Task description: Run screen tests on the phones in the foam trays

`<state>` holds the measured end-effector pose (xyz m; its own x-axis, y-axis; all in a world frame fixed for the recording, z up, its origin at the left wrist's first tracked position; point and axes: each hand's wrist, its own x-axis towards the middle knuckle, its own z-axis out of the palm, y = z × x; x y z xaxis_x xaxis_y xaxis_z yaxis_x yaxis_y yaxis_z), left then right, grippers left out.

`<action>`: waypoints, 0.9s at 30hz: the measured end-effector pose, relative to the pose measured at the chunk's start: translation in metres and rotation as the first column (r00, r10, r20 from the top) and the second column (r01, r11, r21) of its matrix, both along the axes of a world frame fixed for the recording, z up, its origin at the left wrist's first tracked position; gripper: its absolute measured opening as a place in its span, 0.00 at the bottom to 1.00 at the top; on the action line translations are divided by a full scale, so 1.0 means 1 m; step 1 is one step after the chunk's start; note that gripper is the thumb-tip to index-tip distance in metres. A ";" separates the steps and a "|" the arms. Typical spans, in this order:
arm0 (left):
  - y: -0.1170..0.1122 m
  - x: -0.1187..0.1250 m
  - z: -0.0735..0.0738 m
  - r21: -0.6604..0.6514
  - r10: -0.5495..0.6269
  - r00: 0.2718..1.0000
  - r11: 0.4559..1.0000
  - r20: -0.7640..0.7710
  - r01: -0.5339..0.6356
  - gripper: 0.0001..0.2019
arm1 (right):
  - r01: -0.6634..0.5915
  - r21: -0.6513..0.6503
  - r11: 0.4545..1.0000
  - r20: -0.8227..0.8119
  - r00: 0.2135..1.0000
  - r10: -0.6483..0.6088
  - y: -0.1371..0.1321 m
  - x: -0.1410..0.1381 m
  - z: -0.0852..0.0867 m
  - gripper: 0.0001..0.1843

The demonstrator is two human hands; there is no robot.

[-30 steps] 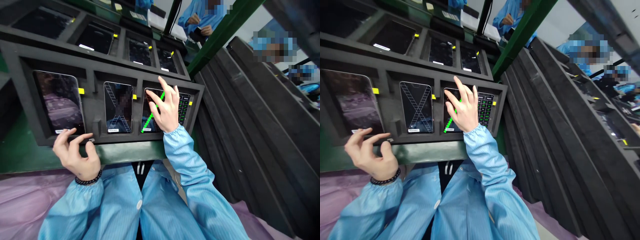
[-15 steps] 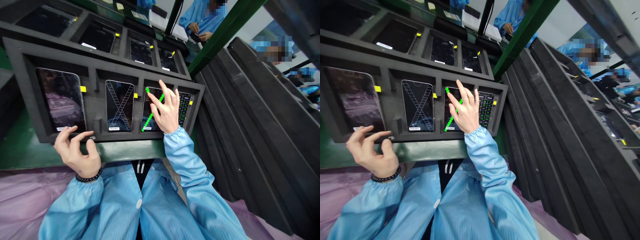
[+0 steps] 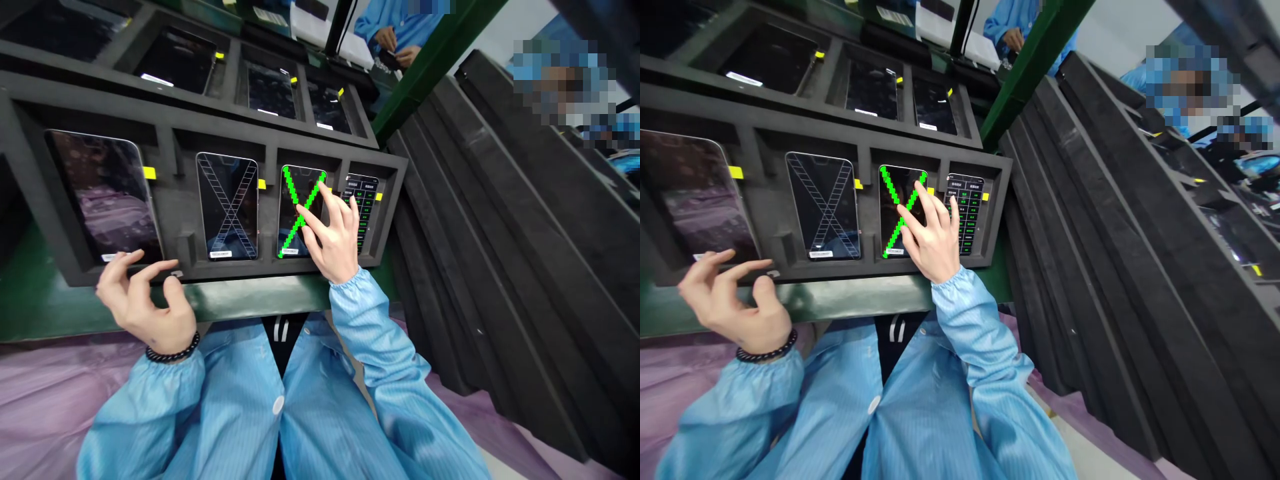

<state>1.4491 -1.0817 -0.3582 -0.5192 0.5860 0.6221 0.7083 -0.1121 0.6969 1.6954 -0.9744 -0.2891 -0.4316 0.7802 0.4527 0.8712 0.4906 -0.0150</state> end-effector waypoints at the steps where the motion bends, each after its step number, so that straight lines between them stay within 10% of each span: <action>1: 0.000 0.000 0.000 -0.001 -0.001 1.000 1.000 -0.002 0.001 0.12 | -0.001 0.007 1.000 -0.002 1.000 0.001 -0.003 0.002 -0.002 0.18; 27: 0.000 0.000 0.000 -0.044 0.016 1.000 0.999 -0.020 -0.017 0.14 | 0.002 -0.055 0.998 -0.006 1.000 -0.003 -0.056 0.033 -0.017 0.13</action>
